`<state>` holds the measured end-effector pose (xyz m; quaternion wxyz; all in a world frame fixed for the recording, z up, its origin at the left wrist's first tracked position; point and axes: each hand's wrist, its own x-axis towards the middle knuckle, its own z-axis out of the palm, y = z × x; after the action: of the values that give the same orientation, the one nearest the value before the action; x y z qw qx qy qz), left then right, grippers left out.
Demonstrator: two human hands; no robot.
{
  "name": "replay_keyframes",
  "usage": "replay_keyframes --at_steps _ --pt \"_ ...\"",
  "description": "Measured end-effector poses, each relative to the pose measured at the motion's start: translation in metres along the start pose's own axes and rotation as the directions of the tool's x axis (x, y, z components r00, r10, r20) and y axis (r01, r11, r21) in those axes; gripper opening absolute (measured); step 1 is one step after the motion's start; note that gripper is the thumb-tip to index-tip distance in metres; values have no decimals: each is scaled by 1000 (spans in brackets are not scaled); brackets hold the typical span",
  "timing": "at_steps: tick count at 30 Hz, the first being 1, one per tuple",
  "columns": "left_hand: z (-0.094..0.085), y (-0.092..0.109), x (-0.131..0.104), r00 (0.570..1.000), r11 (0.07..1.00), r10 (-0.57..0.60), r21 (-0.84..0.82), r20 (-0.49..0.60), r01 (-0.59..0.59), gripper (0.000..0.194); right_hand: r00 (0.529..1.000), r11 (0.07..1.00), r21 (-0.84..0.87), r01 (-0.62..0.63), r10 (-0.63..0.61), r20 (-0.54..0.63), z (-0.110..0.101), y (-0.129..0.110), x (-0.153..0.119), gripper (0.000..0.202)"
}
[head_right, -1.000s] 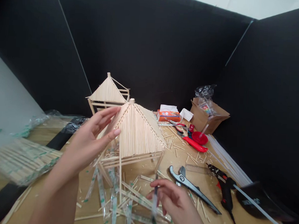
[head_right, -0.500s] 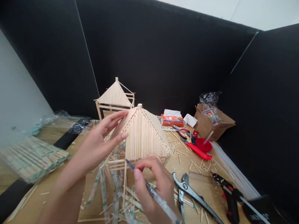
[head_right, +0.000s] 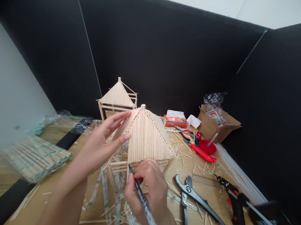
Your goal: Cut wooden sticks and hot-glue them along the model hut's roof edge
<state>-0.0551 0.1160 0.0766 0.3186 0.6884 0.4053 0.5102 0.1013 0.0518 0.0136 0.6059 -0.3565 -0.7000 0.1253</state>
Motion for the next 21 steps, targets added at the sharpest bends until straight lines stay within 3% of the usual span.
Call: replay_keyframes --at_steps 8,21 --pt "0 1 0 1000 1000 -17 6 2 17 48 998 998 -65 8 -5 57 -1 -2 1 21" --pt "-1 2 0 1000 1000 -11 -6 4 11 48 999 997 -72 36 -34 35 1 1 1 22"
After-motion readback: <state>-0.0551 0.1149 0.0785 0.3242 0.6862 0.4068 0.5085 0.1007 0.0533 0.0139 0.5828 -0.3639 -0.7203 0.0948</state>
